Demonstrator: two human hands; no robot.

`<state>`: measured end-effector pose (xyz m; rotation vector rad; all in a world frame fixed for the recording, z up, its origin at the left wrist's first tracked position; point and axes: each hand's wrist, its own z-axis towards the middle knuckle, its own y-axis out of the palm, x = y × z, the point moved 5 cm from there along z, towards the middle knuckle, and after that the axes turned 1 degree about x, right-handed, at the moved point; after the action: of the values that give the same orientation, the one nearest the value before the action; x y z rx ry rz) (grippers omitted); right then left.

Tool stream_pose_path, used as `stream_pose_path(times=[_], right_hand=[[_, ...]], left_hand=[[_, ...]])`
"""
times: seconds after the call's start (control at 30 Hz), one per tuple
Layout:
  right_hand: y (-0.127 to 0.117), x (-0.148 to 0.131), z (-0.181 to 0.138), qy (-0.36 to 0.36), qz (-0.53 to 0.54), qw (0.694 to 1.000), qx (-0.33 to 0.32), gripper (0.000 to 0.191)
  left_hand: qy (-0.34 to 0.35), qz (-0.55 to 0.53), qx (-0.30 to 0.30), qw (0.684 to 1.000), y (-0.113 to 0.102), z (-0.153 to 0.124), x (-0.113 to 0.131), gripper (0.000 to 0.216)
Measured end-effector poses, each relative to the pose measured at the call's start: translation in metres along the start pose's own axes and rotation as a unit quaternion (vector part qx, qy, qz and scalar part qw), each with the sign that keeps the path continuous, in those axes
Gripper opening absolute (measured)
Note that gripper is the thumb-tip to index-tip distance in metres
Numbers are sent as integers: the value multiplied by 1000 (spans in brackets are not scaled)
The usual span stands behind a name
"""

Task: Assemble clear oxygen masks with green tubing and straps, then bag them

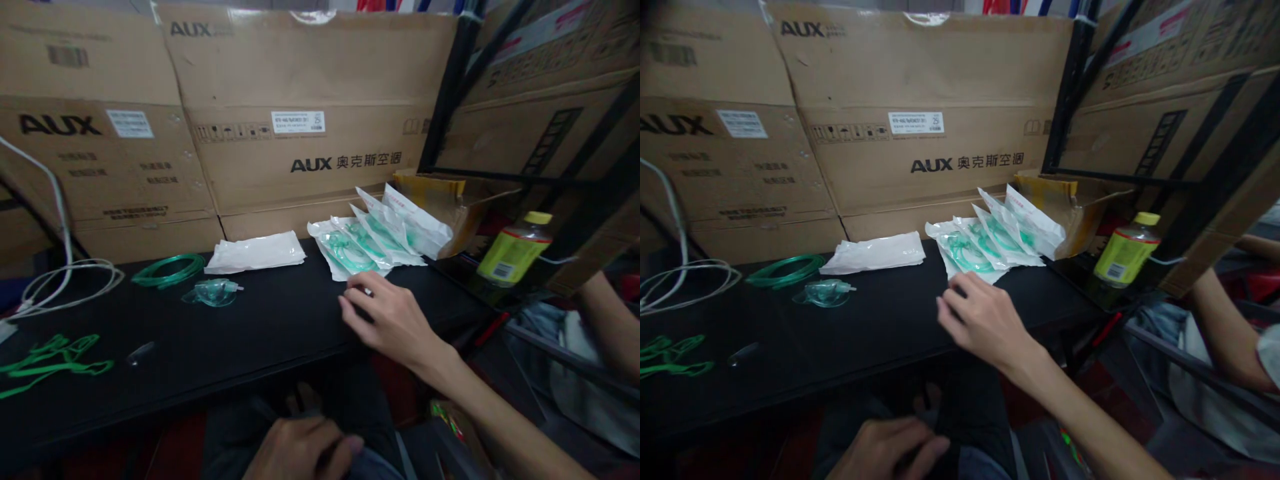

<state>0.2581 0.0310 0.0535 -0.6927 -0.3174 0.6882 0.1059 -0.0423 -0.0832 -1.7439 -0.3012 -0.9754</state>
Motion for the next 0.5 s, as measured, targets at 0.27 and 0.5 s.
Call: stream_pose_path(times=[0.27, 0.5], right_hand=[[26, 96, -54, 80, -165, 962, -202, 23], [32, 112, -48, 172, -145, 963, -148, 27]], left_hand=[[-7, 0, 218, 976, -110, 97, 62, 37], [-70, -13, 212, 975, -123, 195, 52, 46]])
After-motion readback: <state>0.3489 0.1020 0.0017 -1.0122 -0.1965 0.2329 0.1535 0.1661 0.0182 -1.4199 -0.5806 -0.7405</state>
